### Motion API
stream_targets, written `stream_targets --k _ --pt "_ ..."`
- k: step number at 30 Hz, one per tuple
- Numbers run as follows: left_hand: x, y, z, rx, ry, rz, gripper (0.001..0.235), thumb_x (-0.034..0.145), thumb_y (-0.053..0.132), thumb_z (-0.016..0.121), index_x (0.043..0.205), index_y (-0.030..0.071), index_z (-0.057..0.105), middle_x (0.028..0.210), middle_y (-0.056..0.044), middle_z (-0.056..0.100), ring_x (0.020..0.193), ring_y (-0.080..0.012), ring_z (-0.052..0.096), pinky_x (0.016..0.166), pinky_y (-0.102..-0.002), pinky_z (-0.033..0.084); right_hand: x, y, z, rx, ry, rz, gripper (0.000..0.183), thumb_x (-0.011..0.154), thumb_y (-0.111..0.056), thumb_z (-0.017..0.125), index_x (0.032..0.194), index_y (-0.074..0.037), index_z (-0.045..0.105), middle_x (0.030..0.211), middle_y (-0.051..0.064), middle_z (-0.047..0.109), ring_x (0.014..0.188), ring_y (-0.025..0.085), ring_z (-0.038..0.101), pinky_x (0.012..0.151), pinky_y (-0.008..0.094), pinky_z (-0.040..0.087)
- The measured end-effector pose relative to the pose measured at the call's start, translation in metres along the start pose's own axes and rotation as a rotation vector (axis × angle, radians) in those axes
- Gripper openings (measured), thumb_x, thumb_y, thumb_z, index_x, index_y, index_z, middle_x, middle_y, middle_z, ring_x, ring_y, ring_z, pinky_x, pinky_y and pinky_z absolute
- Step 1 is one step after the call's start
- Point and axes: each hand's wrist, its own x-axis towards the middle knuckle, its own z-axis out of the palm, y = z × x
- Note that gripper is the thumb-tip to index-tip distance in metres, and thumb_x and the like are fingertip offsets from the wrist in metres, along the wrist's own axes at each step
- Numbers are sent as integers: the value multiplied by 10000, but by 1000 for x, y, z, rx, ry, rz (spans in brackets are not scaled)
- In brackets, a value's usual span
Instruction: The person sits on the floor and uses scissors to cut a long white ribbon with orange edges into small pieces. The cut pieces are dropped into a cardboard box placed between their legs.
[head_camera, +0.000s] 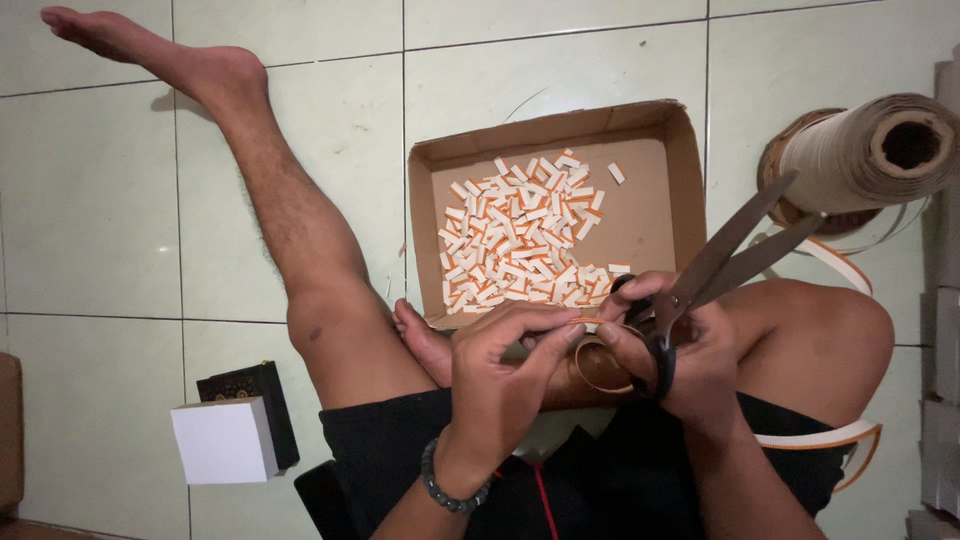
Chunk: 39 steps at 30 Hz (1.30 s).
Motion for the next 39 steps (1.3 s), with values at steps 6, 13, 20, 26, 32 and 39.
stream_targets --k 6,13,20,26,32,39 --pt "1 5 0 -30 13 -31 56 861 77 779 914 69 793 882 -61 794 821 -134 738 763 -236 576 -1 0 2 29 12 19 402 812 19 788 1148 -26 573 938 136 692 840 164 670 826 265 570" --pt "7 10 -5 20 -83 18 92 898 90 730 975 83 780 962 -48 798 917 -159 750 890 -274 566 0 1 5 -6 8 64 373 798 21 801 1116 -4 608 933 144 701 867 174 681 872 281 580" --pt "17 -5 -14 12 118 -50 52 863 80 790 913 78 805 788 -75 772 658 -100 629 643 -239 506 22 -12 -6 -98 40 -103 433 882 -236 715 1218 -49 518 1034 126 611 939 198 629 869 288 514" --pt "33 -10 -40 -41 382 -109 105 902 104 747 938 17 795 896 -68 802 804 -76 681 716 -215 548 12 -4 10 152 -296 -168 522 996 -619 548 1197 -137 529 1060 103 609 1025 216 575 981 364 438" --pt "38 -1 -58 -68 594 -144 145 890 111 728 957 -2 790 927 -104 810 846 -122 727 751 -235 592 9 -33 45 -107 -922 262 296 953 -328 696 1109 -121 554 1021 10 641 908 131 621 849 263 505" --pt "37 9 -60 -249 576 -294 143 849 89 761 929 -26 789 917 -142 820 831 -147 748 776 -232 601 17 -27 48 -350 -1013 308 243 1012 -335 599 1190 -185 531 948 -48 651 841 93 612 832 237 514"
